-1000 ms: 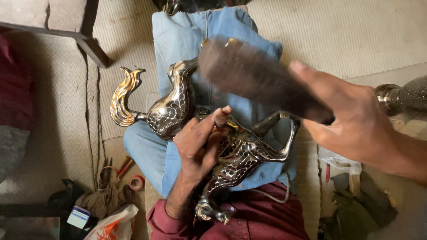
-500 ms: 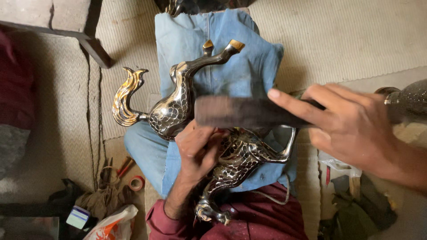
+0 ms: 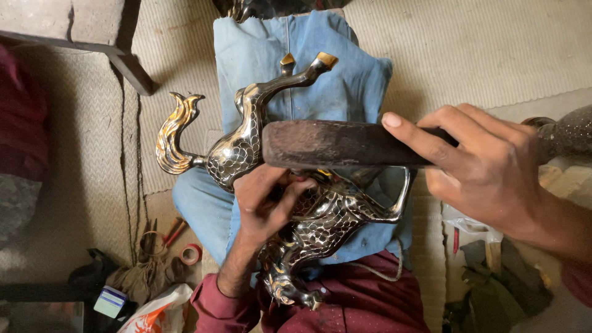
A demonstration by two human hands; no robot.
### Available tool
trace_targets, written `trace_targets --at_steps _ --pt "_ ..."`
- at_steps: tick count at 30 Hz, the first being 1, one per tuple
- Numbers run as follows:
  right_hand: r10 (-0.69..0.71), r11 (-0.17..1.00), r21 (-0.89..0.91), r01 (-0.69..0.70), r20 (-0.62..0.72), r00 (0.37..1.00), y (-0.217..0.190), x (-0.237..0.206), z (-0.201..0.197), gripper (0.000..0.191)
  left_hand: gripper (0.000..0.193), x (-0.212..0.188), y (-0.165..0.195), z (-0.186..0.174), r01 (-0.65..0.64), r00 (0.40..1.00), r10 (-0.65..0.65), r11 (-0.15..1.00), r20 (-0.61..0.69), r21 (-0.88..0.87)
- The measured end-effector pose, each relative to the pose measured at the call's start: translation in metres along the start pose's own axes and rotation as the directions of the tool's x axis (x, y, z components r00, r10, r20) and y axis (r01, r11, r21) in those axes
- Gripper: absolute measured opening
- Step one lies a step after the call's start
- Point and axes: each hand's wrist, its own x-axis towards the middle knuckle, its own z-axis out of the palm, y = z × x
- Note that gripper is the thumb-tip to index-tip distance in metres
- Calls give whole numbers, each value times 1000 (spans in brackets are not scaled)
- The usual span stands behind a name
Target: The person sits on the floor with a brass horse figurine resting on their legs and brushes its surface with a bristle brush held in the right hand while holding a small red-handled tool against the figurine with the left hand. They reposition the figurine and continue brushing different areas of its body, mane and legs.
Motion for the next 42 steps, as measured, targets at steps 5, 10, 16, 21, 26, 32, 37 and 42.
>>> trace_targets --at_steps 5,10,16,21,26,32,37,42 --pt "75 926 378 0 -185 980 -4 12 -2 84 40 1 -7 0 -124 992 124 992 11 26" --pt "-34 986 161 32 10 999 -15 26 -15 96 33 -6 -9 -1 -69 996 68 997 50 21" --pt "38 922 381 -66 81 996 -14 26 -11 93 33 -3 -8 0 -28 998 25 999 65 42" --pt "58 934 348 -78 68 996 -7 19 2 81 36 4 -2 -1 -104 993 103 994 51 33" --pt "15 990 133 -37 162 987 -8 23 -5 81 40 4 -2 0 -130 991 128 990 43 61" --pt "108 992 1 -123 474 874 -12 33 -16 86 43 5 -6 3 -138 990 136 988 33 63" --pt "137 818 554 -158 79 987 -11 33 -17 74 50 3 -6 1 -103 991 99 994 89 37" --pt "167 963 134 -233 383 909 -10 32 -13 71 44 6 -6 2 -125 989 122 992 84 25"
